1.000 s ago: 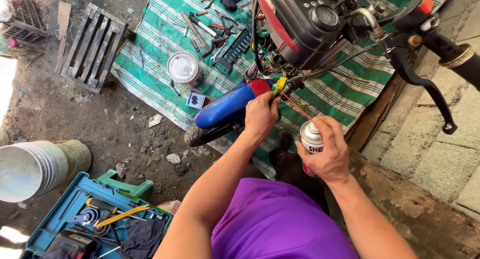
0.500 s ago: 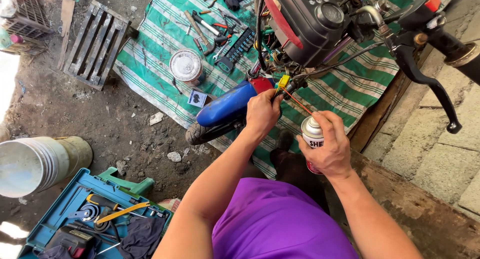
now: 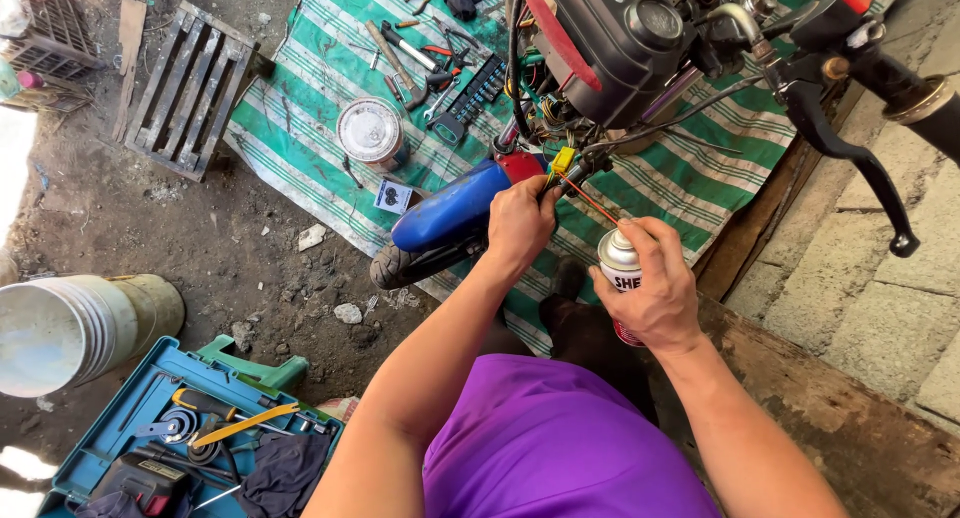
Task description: The person sprays lubricant onto a yellow electrical connector on a motorcycle, then disconnects and reconnects the connector. The person handles a spray can and the motorcycle's wiring harness.
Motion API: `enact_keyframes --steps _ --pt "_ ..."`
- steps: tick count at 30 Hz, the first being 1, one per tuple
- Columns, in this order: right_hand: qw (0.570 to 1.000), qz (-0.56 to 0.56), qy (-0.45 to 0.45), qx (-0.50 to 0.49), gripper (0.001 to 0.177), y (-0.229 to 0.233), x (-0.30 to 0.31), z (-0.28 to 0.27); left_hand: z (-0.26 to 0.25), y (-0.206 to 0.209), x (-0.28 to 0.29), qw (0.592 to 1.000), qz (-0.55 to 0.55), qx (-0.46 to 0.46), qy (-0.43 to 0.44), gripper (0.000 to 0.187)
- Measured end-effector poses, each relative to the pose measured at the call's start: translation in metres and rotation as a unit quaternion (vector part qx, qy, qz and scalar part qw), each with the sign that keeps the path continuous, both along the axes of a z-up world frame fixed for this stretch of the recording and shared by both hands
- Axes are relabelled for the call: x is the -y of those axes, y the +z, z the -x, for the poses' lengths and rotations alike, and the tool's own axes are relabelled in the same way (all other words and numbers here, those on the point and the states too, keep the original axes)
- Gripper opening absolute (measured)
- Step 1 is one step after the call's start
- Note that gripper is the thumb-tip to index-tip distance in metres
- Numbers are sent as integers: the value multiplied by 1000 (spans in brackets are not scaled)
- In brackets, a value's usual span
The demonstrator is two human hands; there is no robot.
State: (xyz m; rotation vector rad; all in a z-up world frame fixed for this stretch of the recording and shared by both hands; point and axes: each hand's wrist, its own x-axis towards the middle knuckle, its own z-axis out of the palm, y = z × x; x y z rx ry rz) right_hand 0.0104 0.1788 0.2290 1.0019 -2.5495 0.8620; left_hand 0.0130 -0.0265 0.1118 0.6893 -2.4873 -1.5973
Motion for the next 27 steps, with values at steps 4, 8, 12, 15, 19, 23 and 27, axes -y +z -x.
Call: enact_keyframes --steps 4,8,12,15,19,23,27 --pt "1000 -4 1 -2 69 3 2 1 1 0 0 1000 2 -4 -2 17" --pt "1000 -15 -5 -14 69 -2 -1 0 1 -4 0 1000 1 -3 2 16" --pt "999 -35 -12 -31 71 -8 -5 -2 -2 1 3 1000 10 2 -3 17" --pt "999 -34 -15 -28 72 -9 -7 -5 -1 3 2 1000 7 2 -2 18" --pt "1000 -5 -2 -26 68 2 -7 -7 8 -2 10 999 13 29 -25 19" --pt "999 13 -6 -30 68 2 -4 -9 20 -13 24 994 75 43 -69 20" --pt "999 36 -2 -34 69 -1 3 -10 28 -19 37 986 121 49 -106 22"
